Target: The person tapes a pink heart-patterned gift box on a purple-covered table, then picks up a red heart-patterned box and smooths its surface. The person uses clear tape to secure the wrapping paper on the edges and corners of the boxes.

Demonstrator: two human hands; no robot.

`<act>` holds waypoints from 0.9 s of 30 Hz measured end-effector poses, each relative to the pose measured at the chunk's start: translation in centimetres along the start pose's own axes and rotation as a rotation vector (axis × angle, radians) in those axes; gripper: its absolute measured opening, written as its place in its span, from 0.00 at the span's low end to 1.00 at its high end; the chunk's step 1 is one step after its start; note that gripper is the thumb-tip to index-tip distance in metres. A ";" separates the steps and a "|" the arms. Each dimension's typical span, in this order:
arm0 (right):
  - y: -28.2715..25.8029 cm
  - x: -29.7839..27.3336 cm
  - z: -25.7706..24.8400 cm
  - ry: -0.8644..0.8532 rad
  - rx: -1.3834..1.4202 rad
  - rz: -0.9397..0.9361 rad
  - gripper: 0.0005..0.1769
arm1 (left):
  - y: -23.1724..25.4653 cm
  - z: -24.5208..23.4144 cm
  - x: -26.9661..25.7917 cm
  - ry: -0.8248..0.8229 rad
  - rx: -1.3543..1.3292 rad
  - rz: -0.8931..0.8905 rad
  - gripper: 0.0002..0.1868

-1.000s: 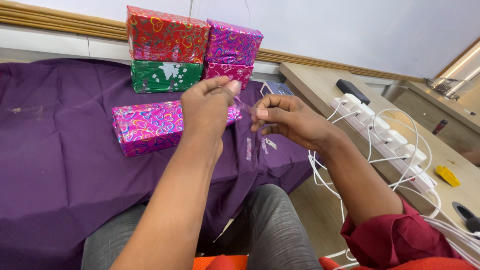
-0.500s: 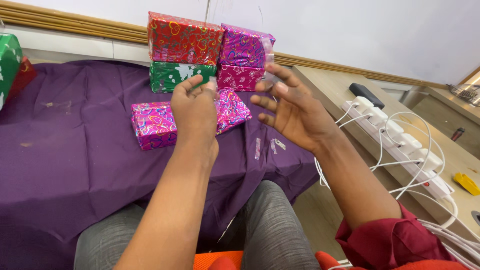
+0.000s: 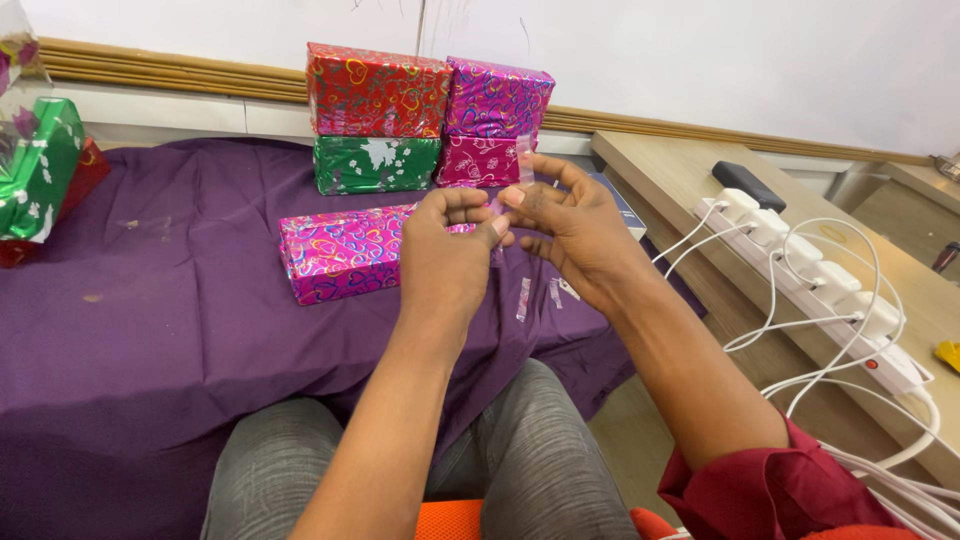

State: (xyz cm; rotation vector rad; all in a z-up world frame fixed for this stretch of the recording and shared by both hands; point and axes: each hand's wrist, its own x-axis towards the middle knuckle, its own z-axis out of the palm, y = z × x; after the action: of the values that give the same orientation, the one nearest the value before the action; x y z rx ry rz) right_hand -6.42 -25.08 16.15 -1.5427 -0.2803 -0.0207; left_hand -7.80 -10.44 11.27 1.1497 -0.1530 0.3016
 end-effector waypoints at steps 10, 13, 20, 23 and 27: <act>-0.1 -0.3 0.6 -0.071 -0.112 0.033 0.39 | -0.2 -0.8 -0.7 -0.011 0.074 -0.024 0.15; 0.0 -0.1 1.0 -0.061 -0.102 0.040 0.41 | -0.3 -1.2 -0.8 0.001 0.039 -0.019 0.16; 0.6 0.2 2.0 -0.121 -0.227 0.023 0.43 | -0.2 -2.5 -0.9 0.034 0.054 -0.039 0.16; 0.8 0.7 2.3 -0.092 -0.241 -0.004 0.41 | -0.4 -2.8 -0.6 0.034 0.033 -0.063 0.16; 0.6 1.3 2.4 -0.035 -0.332 -0.064 0.38 | -1.0 -2.9 0.3 0.042 0.042 -0.068 0.13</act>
State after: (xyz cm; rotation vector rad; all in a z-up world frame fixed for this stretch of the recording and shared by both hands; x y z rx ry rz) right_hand -5.44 -22.44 15.78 -1.8649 -0.3676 -0.0947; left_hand -7.28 -8.08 9.35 1.1869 -0.0711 0.2692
